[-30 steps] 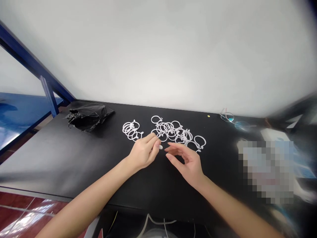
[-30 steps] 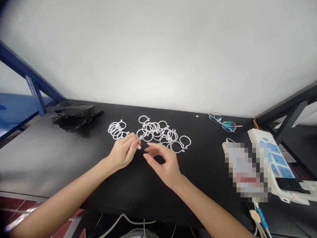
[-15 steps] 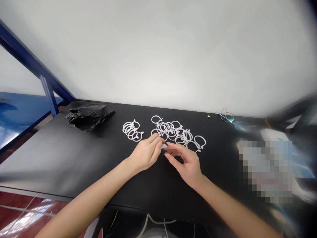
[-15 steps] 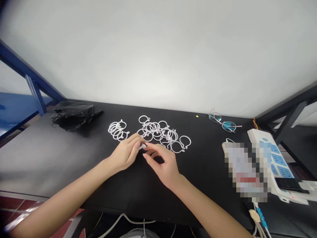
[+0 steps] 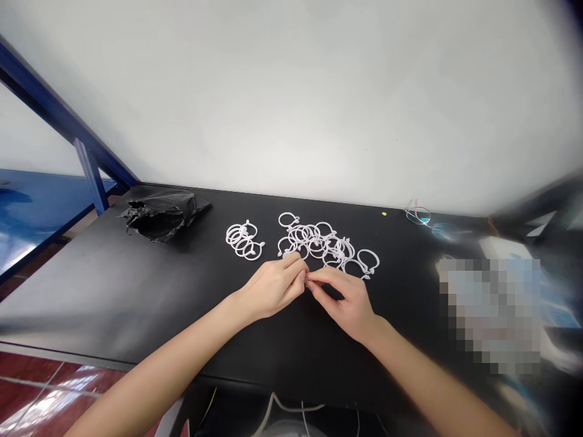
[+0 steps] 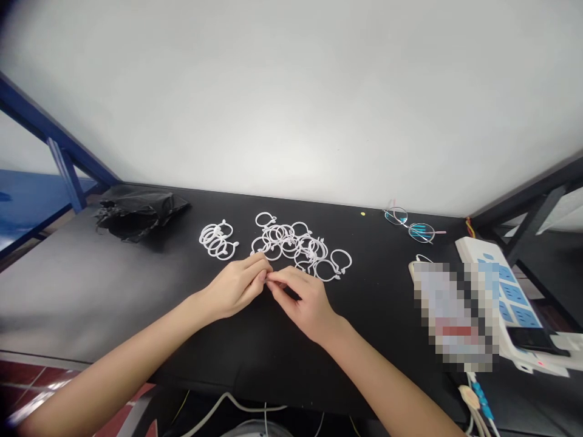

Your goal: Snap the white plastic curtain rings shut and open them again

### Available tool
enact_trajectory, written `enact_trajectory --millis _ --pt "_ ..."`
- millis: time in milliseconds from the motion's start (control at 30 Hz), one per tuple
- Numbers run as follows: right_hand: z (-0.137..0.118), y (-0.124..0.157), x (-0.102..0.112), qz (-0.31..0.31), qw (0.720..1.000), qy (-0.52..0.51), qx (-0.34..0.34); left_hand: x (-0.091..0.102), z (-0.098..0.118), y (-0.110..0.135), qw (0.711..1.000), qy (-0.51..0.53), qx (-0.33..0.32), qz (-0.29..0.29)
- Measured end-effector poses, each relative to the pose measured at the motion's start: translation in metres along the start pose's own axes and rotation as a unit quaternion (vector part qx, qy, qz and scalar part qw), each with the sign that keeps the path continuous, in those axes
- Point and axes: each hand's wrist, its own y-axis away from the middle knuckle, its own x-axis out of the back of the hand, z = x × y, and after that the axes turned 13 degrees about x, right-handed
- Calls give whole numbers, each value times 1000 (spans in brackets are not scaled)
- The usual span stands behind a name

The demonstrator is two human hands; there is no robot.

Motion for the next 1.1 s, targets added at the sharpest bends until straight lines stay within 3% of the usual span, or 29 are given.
enact_trajectory --millis 133,233,300,400,533,633,767,867,1000,1100 --pt "20 -8 39 6 991 79 -110 23 -22 -5 987 -68 58 131" --pt "47 -7 79 -25 955 200 -218 44 -47 -8 956 -120 126 238" --pt "62 -2 99 -75 925 253 -273 54 -62 -9 947 -129 157 250" --pt "76 5 113 -131 895 266 -333 59 -77 -8 949 -118 184 228" --pt "81 12 114 -157 883 289 -335 54 -88 -7 954 -119 189 201" --pt "82 15 115 -117 877 320 -340 53 -93 -7 959 -104 183 189" --pt "77 11 111 16 912 259 -317 54 -95 -7 957 -117 199 178" --pt "66 4 97 47 935 243 -255 55 -94 -8 953 -150 201 173" --pt "47 -2 66 67 954 229 -184 51 -78 -10 946 -152 177 226" --pt "30 -3 41 77 966 194 -152 39 -48 -8 965 -61 115 229"
